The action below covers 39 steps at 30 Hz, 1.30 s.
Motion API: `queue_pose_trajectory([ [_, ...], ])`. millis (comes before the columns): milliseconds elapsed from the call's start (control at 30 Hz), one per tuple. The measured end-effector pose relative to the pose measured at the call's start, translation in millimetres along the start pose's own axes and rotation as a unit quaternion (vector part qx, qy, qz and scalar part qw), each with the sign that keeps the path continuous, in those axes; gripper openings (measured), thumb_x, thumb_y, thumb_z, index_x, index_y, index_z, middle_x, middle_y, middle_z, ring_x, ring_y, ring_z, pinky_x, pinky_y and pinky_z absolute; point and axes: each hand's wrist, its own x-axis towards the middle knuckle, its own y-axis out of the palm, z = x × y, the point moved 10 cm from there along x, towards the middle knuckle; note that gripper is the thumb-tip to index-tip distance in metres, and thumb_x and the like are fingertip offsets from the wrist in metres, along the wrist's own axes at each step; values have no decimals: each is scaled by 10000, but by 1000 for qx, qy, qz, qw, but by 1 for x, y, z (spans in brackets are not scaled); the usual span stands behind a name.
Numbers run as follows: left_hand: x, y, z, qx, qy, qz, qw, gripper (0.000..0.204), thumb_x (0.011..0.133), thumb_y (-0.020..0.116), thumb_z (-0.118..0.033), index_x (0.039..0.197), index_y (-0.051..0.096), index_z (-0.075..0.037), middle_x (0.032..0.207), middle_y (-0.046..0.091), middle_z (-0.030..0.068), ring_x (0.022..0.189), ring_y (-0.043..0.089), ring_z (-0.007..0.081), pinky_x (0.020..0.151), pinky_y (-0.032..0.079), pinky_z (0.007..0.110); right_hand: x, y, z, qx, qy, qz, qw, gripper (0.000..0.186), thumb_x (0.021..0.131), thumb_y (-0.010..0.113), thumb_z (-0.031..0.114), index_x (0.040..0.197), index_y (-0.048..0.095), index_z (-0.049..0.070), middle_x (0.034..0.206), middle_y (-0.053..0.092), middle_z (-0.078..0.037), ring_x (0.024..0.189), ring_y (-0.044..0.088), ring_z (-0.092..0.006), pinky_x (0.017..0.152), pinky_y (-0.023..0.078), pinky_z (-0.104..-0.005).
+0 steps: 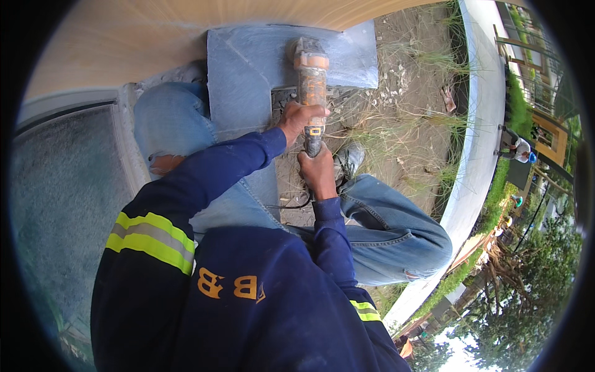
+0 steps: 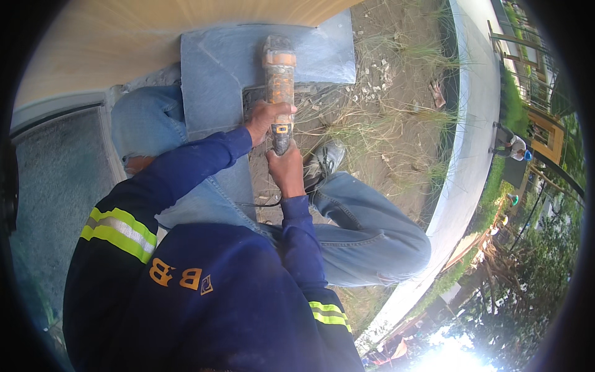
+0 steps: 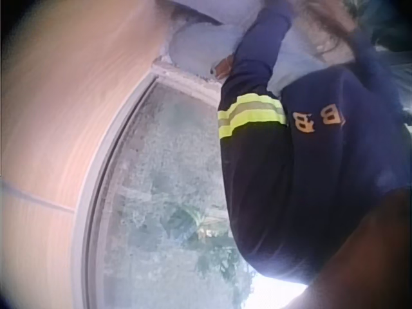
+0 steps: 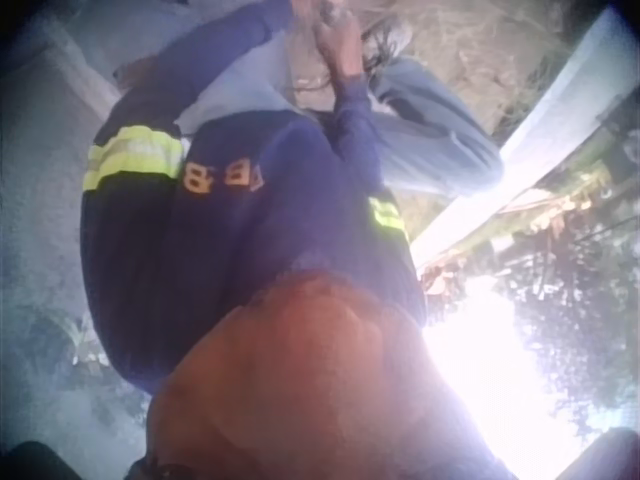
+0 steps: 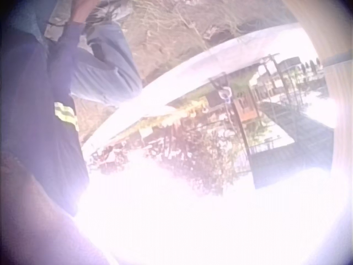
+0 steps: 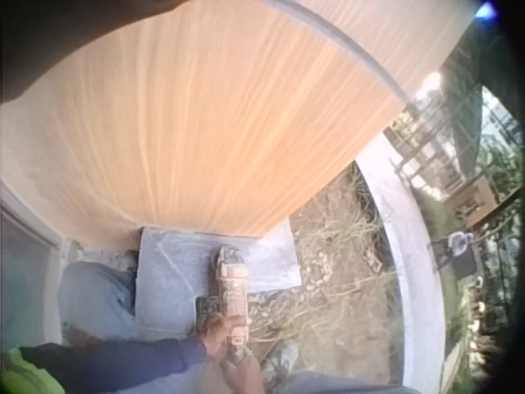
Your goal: The person uses a handheld angle grinder to smooth a concrete surface. They hold the tool with both hands and move it back and forth across the area, generating dust.
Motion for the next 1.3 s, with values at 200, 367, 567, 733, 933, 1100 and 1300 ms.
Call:
queue_pose_trajectory([
  [200, -27, -20, 4, -33, -8, -45, 998, 393, 782, 813, -247, 1050, 672, 4, 880, 677, 91, 744, 682, 187, 695, 566, 341, -10, 10, -3, -53, -26, 33, 998, 412, 814, 720, 197, 1097, 611, -82, 951, 695, -349, 958, 689, -509, 829, 535, -530],
  [367, -33, 13, 24, -10, -31, 8, 999, 451, 793, 827, -288, 1087, 655, 7, 930, 678, 96, 813, 684, 189, 747, 566, 356, -29, -11, -24, -22, 5, 0, 1000, 406, 812, 723, 177, 1108, 624, -83, 946, 708, -325, 935, 707, -482, 828, 541, -506],
  [567, 0, 24, 3, 30, -7, -5, 1000, 461, 771, 879, -283, 1054, 673, 16, 931, 701, 108, 842, 692, 186, 751, 560, 345, 0, -20, -16, 7, 10, -28, 1000, 401, 814, 722, 154, 1123, 634, -86, 926, 716, -300, 893, 721, -446, 822, 547, -472],
  [733, -4, 4, -19, 52, 26, -82, 995, 485, 780, 879, -287, 1071, 675, 43, 894, 688, 110, 704, 676, 186, 654, 556, 350, 8, -8, -3, -30, -6, -11, 999, 428, 806, 722, 210, 1106, 626, -81, 952, 702, -343, 965, 689, -512, 845, 540, -521],
  [933, -14, 15, -2, 60, 3, -56, 997, 380, 765, 862, -211, 1019, 706, 24, 897, 715, 102, 776, 685, 177, 689, 546, 348, -11, -9, -24, 24, 17, 6, 1000, 423, 807, 727, 176, 1119, 620, -91, 936, 706, -330, 935, 711, -487, 835, 545, -499],
  [1100, 13, 17, -17, 109, 8, -28, 994, 340, 752, 859, -221, 963, 731, 13, 868, 730, 101, 747, 690, 168, 675, 544, 335, 11, -3, -14, 32, 17, -16, 999, 410, 815, 725, 166, 1105, 611, -100, 923, 708, -319, 906, 723, -462, 823, 546, -485],
  [1300, -10, 12, -11, 96, 23, -42, 994, 365, 774, 850, -247, 981, 727, 27, 873, 718, 108, 744, 683, 173, 676, 532, 346, -8, -4, -17, 18, 24, 5, 1000, 394, 810, 722, 156, 1093, 613, -94, 923, 711, -303, 896, 721, -449, 826, 544, -480],
])
